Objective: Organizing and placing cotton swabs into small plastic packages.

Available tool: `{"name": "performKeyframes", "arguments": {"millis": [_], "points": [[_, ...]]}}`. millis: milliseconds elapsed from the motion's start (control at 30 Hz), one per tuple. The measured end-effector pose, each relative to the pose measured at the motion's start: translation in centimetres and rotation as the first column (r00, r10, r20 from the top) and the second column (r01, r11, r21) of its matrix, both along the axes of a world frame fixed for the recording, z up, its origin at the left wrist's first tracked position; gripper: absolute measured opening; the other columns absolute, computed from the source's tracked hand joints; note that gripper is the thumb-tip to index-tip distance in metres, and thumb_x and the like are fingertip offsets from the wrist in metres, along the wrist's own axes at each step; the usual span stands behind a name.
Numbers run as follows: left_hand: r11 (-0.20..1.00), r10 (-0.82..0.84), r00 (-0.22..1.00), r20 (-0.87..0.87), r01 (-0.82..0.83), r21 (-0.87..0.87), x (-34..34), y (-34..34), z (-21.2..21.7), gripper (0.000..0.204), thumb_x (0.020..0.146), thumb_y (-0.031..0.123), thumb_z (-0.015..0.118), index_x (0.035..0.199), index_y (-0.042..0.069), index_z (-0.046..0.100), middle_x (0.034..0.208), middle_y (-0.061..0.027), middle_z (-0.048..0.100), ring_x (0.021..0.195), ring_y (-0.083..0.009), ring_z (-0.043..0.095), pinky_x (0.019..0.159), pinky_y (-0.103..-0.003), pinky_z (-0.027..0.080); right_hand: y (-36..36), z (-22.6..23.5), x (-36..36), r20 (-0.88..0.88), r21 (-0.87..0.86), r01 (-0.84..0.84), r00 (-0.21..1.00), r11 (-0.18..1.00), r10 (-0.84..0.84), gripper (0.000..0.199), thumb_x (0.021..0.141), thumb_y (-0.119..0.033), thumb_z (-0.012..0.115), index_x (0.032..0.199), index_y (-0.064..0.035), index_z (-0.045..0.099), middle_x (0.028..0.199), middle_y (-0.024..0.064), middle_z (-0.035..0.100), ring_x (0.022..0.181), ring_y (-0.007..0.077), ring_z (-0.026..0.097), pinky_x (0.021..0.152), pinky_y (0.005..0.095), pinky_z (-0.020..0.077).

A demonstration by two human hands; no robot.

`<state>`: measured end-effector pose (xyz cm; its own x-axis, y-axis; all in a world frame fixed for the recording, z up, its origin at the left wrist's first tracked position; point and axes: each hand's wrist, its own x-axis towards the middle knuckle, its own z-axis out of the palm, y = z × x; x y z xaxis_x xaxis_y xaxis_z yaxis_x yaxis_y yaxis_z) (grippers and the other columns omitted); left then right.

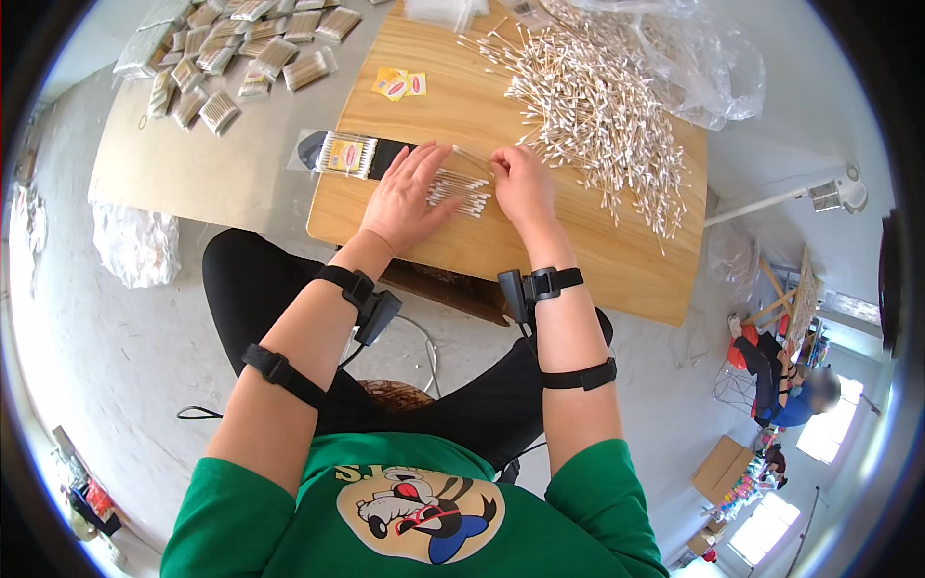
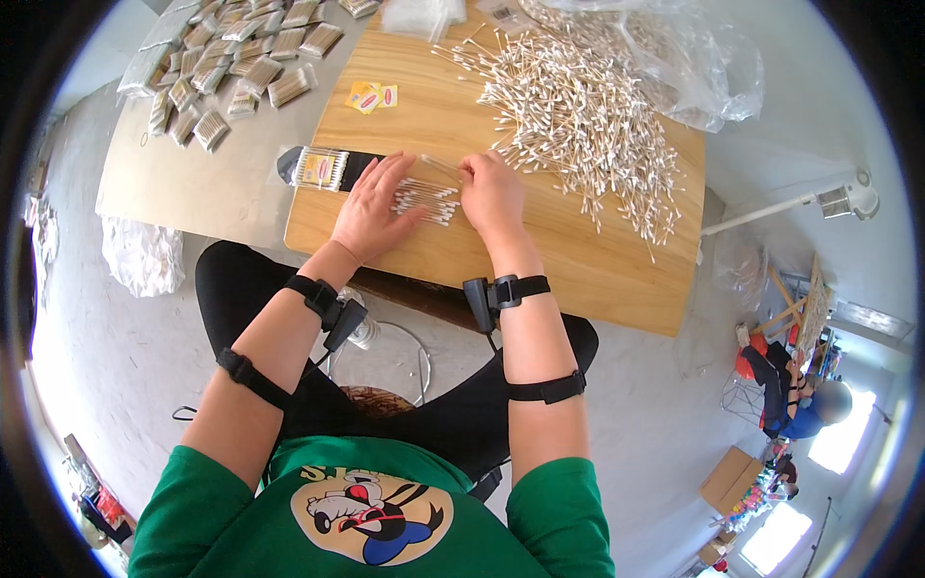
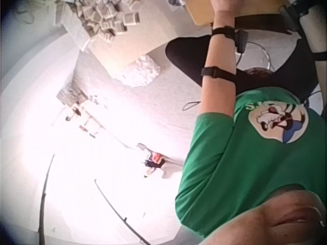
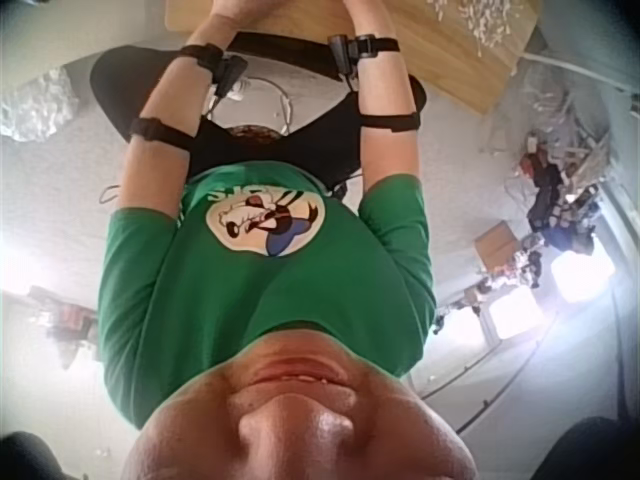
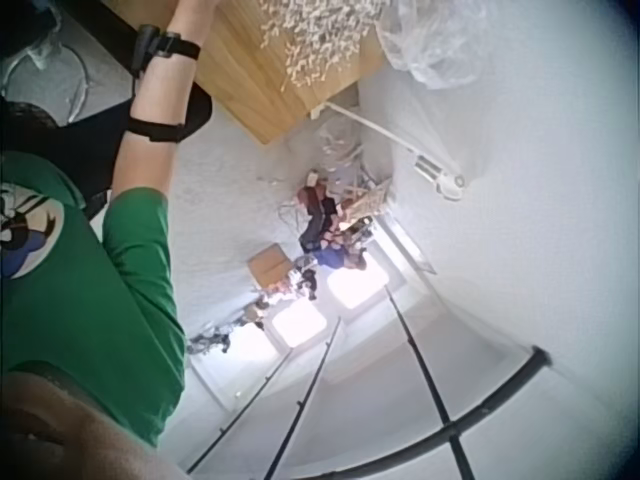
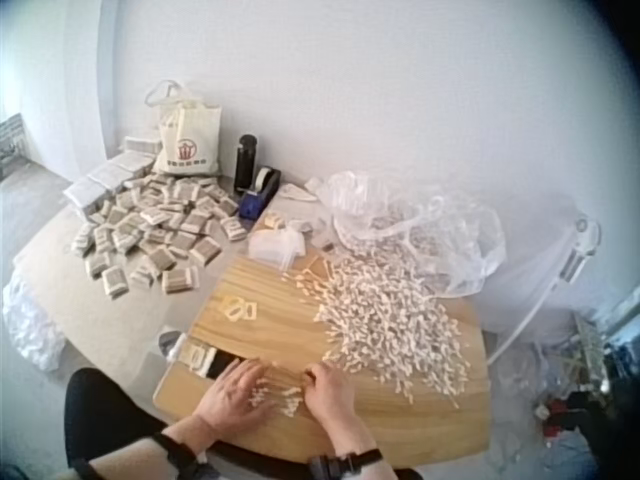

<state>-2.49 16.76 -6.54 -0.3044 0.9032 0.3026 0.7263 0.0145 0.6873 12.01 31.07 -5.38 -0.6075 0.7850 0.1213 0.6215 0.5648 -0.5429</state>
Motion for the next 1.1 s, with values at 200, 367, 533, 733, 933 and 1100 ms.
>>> {"name": "performKeyframes", "arguments": {"millis": [200, 367, 533, 733, 933, 1100], "points": [[0.998, 0.068, 0.914, 0.399, -0.066, -0.018, -0.4, 0.0, 0.1, 0.055, 0.100, 0.033, 0.052, 0.144, 0.004, 0.039, 0.144, -0.0190, 0.047, 0.133, -0.0352, 0.045, 0.113, -0.042, 0.033, -0.7, 0.2, 0.2, -0.104, -0.097, -0.114, 0.989, 0.989, 0.104, 0.009, 0.088, -0.013, 0.066, 0.091, -0.0050, 0.069, 0.089, 0.0104, 0.064, 0.081, 0.0278, 0.064, 0.071, 0.0378, 0.0507], [0.987, 0.061, 0.743, 0.666, -0.146, 0.072, 0.0, 0.7, -0.3, 0.058, 0.104, 0.038, 0.043, 0.149, 0.003, 0.033, 0.149, -0.0206, 0.040, 0.139, -0.0309, 0.039, 0.115, -0.037, 0.029, -1.9, -0.6, 1.4, -0.454, -0.258, 0.000, 0.883, 0.966, -0.122, 0.023, 0.100, -0.020, 0.055, 0.101, -0.0007, 0.067, 0.095, 0.0111, 0.065, 0.087, 0.0243, 0.063, 0.078, 0.0345, 0.0495], [0.977, -0.021, 0.633, 0.774, -0.150, 0.149, 1.1, 1.7, -0.8, 0.059, 0.106, 0.039, 0.038, 0.150, 0.000, 0.031, 0.151, -0.0207, 0.038, 0.142, -0.0293, 0.033, 0.116, -0.037, 0.025, -5.1, -1.4, 0.6, -0.551, -0.323, 0.083, 0.793, 0.943, -0.258, 0.047, 0.107, -0.037, 0.033, 0.124, 0.0005, 0.057, 0.123, 0.0184, 0.060, 0.116, 0.0310, 0.056, 0.100, 0.0368, 0.0419], [0.982, -0.018, 0.586, 0.810, -0.143, 0.126, 1.4, 1.8, -0.4, 0.059, 0.106, 0.039, 0.038, 0.149, -0.001, 0.032, 0.150, -0.0204, 0.039, 0.142, -0.0283, 0.034, 0.116, -0.037, 0.025, -6.3, -1.1, -2.1, -0.591, -0.348, 0.005, 0.775, 0.938, -0.223, 0.051, 0.108, -0.037, 0.029, 0.127, 0.0031, 0.054, 0.127, 0.0209, 0.057, 0.119, 0.0341, 0.054, 0.103, 0.0384, 0.0402], [0.986, -0.081, 0.618, 0.782, -0.063, 0.152, 1.6, 1.6, -0.5, 0.057, 0.107, 0.038, 0.033, 0.150, 0.000, 0.030, 0.153, -0.0143, 0.036, 0.144, -0.0251, 0.030, 0.119, -0.037, 0.020, -6.5, -1.2, -2.9, -0.604, -0.306, 0.027, 0.767, 0.951, -0.217, 0.051, 0.108, -0.037, 0.028, 0.125, 0.0039, 0.054, 0.123, 0.0212, 0.058, 0.117, 0.0354, 0.054, 0.102, 0.0396, 0.0401], [0.979, -0.043, 0.428, 0.903, -0.162, 0.124, 1.2, 1.7, -0.8, 0.053, 0.106, 0.030, 0.041, 0.148, -0.001, 0.033, 0.150, -0.0143, 0.039, 0.142, -0.0252, 0.033, 0.118, -0.037, 0.023, -6.3, -1.9, -3.0, -0.662, -0.419, -0.013, 0.689, 0.908, -0.296, 0.052, 0.108, -0.039, 0.029, 0.125, 0.0041, 0.053, 0.124, 0.0186, 0.058, 0.118, 0.0292, 0.054, 0.102, 0.0375, 0.0406]]}}
